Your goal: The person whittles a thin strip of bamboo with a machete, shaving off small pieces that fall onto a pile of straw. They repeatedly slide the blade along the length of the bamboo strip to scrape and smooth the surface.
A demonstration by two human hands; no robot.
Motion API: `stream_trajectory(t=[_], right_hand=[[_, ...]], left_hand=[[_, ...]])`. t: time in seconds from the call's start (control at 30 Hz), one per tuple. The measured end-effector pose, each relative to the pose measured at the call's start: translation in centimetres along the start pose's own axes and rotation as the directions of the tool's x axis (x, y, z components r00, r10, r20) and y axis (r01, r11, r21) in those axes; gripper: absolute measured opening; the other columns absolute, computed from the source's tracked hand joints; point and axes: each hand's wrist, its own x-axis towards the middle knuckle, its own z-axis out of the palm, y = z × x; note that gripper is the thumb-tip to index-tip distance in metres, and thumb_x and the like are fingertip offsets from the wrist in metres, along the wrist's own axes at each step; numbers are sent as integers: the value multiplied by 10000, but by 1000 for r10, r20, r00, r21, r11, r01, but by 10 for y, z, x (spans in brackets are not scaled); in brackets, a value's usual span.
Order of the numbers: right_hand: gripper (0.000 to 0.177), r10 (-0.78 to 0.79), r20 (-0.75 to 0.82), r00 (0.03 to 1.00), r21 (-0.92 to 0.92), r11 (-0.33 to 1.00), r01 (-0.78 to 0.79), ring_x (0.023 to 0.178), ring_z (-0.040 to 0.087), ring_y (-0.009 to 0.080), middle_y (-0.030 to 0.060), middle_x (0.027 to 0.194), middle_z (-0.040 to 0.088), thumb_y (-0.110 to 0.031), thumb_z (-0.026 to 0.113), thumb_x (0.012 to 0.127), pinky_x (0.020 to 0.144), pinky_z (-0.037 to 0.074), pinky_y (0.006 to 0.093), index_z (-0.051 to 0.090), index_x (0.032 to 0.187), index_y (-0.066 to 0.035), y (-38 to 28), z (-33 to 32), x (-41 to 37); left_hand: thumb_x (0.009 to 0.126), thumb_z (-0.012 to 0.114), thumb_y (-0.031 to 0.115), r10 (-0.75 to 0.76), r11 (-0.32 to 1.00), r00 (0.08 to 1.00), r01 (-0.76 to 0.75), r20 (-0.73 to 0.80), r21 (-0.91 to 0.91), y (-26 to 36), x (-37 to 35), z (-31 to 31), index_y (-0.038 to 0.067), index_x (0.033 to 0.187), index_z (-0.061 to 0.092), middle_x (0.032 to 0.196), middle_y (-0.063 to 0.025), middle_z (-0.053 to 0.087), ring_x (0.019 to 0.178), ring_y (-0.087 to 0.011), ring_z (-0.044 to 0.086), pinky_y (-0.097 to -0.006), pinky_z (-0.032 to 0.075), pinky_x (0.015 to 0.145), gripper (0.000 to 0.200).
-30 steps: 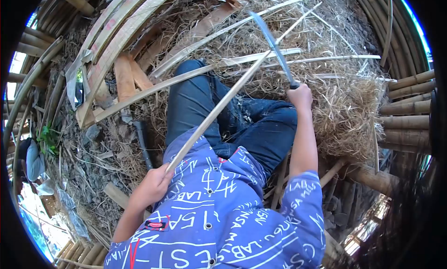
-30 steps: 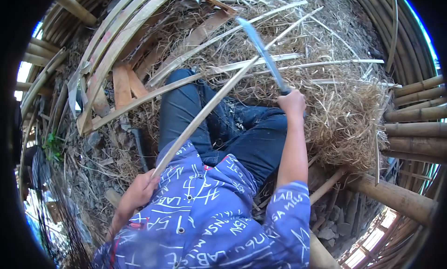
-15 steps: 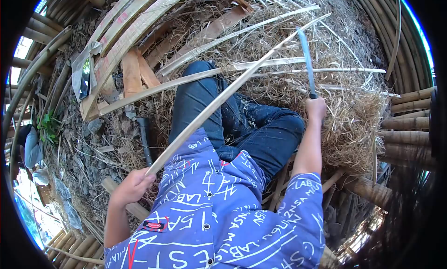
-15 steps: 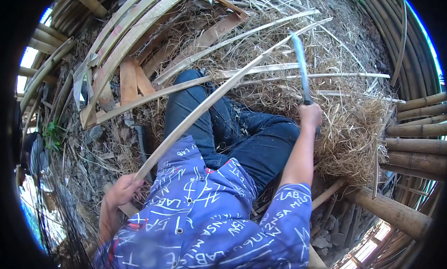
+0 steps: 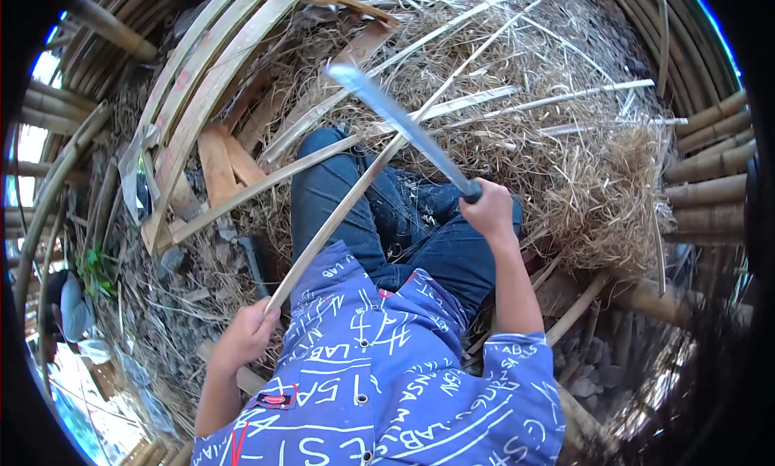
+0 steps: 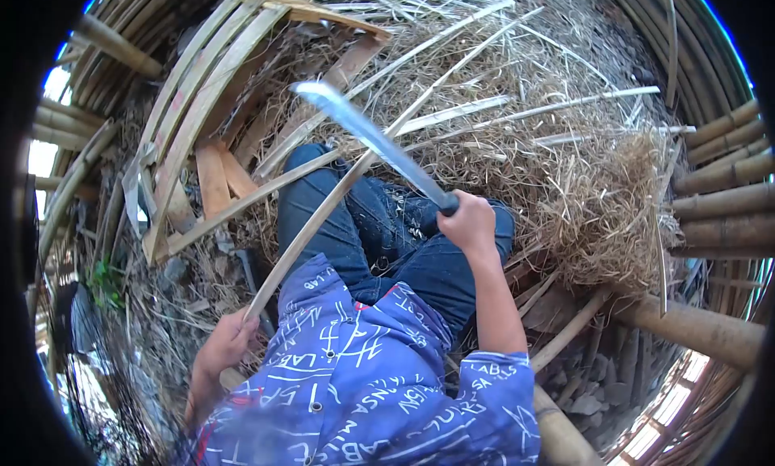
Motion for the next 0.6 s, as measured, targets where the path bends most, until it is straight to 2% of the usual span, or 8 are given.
stream_trajectory(t=[0.07,0.13,0.2,0.27,0.33,0.43,0.53,0.6], right_hand=[[228,7,101,995,-306,952,25,797,649,364,179,791,666,-223,647,654,726,520,430,690,834,-90,-7,5,19],[227,40,23,999,-349,937,-29,840,652,363,164,833,682,-229,630,665,773,520,433,702,845,-112,31,15,51],[250,339,16,941,-252,912,-324,856,653,373,183,851,680,-238,627,670,784,519,438,699,858,-89,59,2,84],[248,294,-35,955,-325,900,-289,850,653,375,198,845,675,-257,630,692,778,518,450,694,851,-77,73,5,92],[254,244,-99,965,-394,880,-264,845,654,376,213,839,670,-276,633,713,771,518,461,689,844,-65,63,3,100],[266,174,-201,964,-436,865,-247,805,652,389,206,817,671,-317,651,723,731,520,471,683,844,-82,60,2,79],[246,192,-323,927,-373,874,-312,790,659,362,181,810,677,-280,647,698,707,521,465,662,857,-93,60,8,67],[246,171,-335,927,-381,875,-299,777,657,357,172,795,675,-311,661,709,683,517,467,650,857,-114,74,17,70]], left_hand=[[958,452,166,41,997,999,-40,-15,64,2,-6,1,-5,850,481,591,-76,454,544,-164,424,-350,386,531,204],[960,454,177,50,999,999,-49,-21,21,-12,-12,7,-7,849,484,588,-79,452,537,-172,424,-356,388,532,216],[966,447,194,31,999,999,-30,-27,31,-12,-18,9,-9,845,483,588,-84,448,540,-179,426,-357,394,540,239],[972,440,203,59,998,998,-59,-13,20,-11,-13,20,-1,845,489,590,-90,442,546,-178,429,-353,400,546,245],[979,437,201,66,995,998,-67,-26,-80,-20,-8,13,5,836,496,604,-47,458,561,-141,431,-316,400,545,249],[987,438,196,-109,955,980,149,164,-256,-24,-8,2,11,866,529,683,36,483,615,-76,432,-249,390,558,239],[987,443,201,-88,950,971,150,224,-275,-29,-7,9,12,900,543,683,31,487,618,-76,443,-244,397,564,231],[985,457,217,-95,925,964,177,248,-336,-35,-9,10,16,917,554,686,37,493,623,-69,454,-231,400,563,233]])
